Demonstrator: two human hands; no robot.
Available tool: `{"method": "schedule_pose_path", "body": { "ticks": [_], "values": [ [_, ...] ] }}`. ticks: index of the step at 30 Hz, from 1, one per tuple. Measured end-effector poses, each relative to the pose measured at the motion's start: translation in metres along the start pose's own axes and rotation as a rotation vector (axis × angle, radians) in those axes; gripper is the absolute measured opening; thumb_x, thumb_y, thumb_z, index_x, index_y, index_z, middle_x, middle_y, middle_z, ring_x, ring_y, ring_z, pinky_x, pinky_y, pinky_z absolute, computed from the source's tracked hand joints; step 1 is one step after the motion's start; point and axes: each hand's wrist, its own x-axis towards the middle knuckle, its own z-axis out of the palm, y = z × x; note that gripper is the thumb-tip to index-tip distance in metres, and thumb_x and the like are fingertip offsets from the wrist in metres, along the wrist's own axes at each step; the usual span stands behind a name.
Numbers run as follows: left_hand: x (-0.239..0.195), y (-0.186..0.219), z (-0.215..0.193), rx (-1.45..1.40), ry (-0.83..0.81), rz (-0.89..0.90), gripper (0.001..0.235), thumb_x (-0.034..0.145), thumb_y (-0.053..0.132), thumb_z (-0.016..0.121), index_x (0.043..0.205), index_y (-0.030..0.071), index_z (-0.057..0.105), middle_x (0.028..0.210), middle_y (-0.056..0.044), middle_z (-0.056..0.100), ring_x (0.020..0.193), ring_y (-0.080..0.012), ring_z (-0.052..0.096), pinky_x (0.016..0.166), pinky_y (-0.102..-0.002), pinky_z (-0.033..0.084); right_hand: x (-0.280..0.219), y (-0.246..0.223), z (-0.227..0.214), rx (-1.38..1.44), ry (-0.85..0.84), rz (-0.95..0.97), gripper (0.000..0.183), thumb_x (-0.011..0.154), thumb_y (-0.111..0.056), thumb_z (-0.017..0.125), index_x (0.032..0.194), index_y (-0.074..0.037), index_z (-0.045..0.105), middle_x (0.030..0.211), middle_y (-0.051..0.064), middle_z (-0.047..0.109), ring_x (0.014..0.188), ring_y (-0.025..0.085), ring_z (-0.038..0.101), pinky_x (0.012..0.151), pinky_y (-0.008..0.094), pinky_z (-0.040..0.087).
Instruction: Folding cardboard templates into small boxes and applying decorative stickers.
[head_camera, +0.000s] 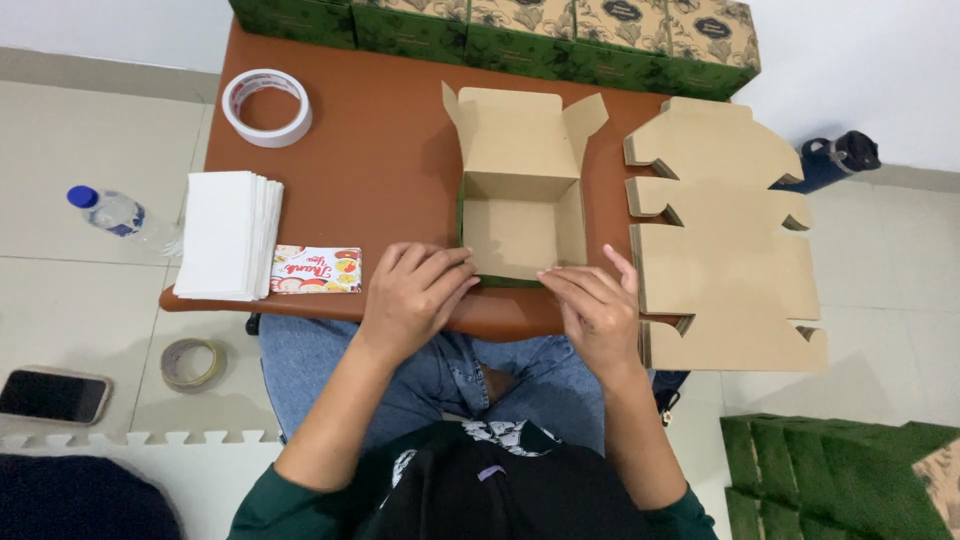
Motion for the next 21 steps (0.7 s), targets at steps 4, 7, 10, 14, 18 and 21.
{"method": "schedule_pose_path", "body": {
  "ticks": [4,7,10,14,18,21],
  "values": [
    [-0.008,0.002,-0.009,0.009,0.043,-0.031,0.013,0.097,0.021,0.069,0.105,0.013,0.074,0.108,-0.005,0.072,0.089,-0.0234,0.065,0.083,-0.037,0.05,0.015,-0.019,-0.002,-0.024,-0.016,-0.033,0.019,0.088,0.001,0.075,0.101,-0.012,0.079,0.096,0.003,0.077,0.095,0.022,0.073,0.116,0.05,0.032],
    [-0.033,0.001,-0.03,0.046,0.018,-0.09,0.025,0.096,0.026,0.07,0.117,0.013,0.072,0.114,-0.006,0.071,0.094,-0.0238,0.067,0.09,-0.04,0.051,0.014,-0.039,0.018,-0.074,0.048,-0.071,0.019,0.09,-0.011,0.078,0.109,-0.011,0.077,0.113,0.006,0.073,0.107,0.027,0.07,0.115,0.052,0.035],
    [-0.069,-0.004,-0.048,0.095,0.041,-0.251,0.026,0.095,0.02,0.07,0.119,0.011,0.073,0.112,-0.007,0.072,0.096,-0.0255,0.068,0.092,-0.042,0.052,0.016,-0.068,0.059,0.087,0.092,-0.1,0.026,0.087,-0.008,0.076,0.112,-0.014,0.078,0.112,0.006,0.075,0.103,0.027,0.072,0.107,0.051,0.044],
    [-0.106,-0.004,-0.066,0.257,0.064,-0.393,0.033,0.091,0.008,0.068,0.124,0.006,0.07,0.121,-0.012,0.068,0.11,-0.029,0.066,0.097,-0.041,0.051,0.049,-0.113,0.107,0.235,-0.038,-0.314,0.029,0.092,-0.013,0.072,0.12,-0.008,0.073,0.125,0.014,0.071,0.115,0.031,0.069,0.1,0.042,0.054],
    [-0.119,0.0,-0.073,0.306,0.021,-0.445,0.047,0.091,0.003,0.063,0.137,0.0,0.06,0.14,-0.021,0.059,0.13,-0.0341,0.058,0.108,-0.043,0.045,0.051,-0.118,0.157,0.16,-0.153,-0.372,0.035,0.094,-0.016,0.07,0.125,0.0,0.069,0.127,0.022,0.068,0.121,0.035,0.065,0.103,0.044,0.052],
    [-0.125,-0.003,-0.07,0.303,-0.015,-0.472,0.049,0.089,0.002,0.064,0.138,0.0,0.06,0.139,-0.021,0.059,0.13,-0.0344,0.057,0.108,-0.045,0.045,0.051,-0.124,0.163,0.055,-0.148,-0.362,0.026,0.095,-0.012,0.068,0.119,-0.002,0.072,0.119,0.019,0.073,0.115,0.031,0.068,0.103,0.041,0.051]
  ]
}}
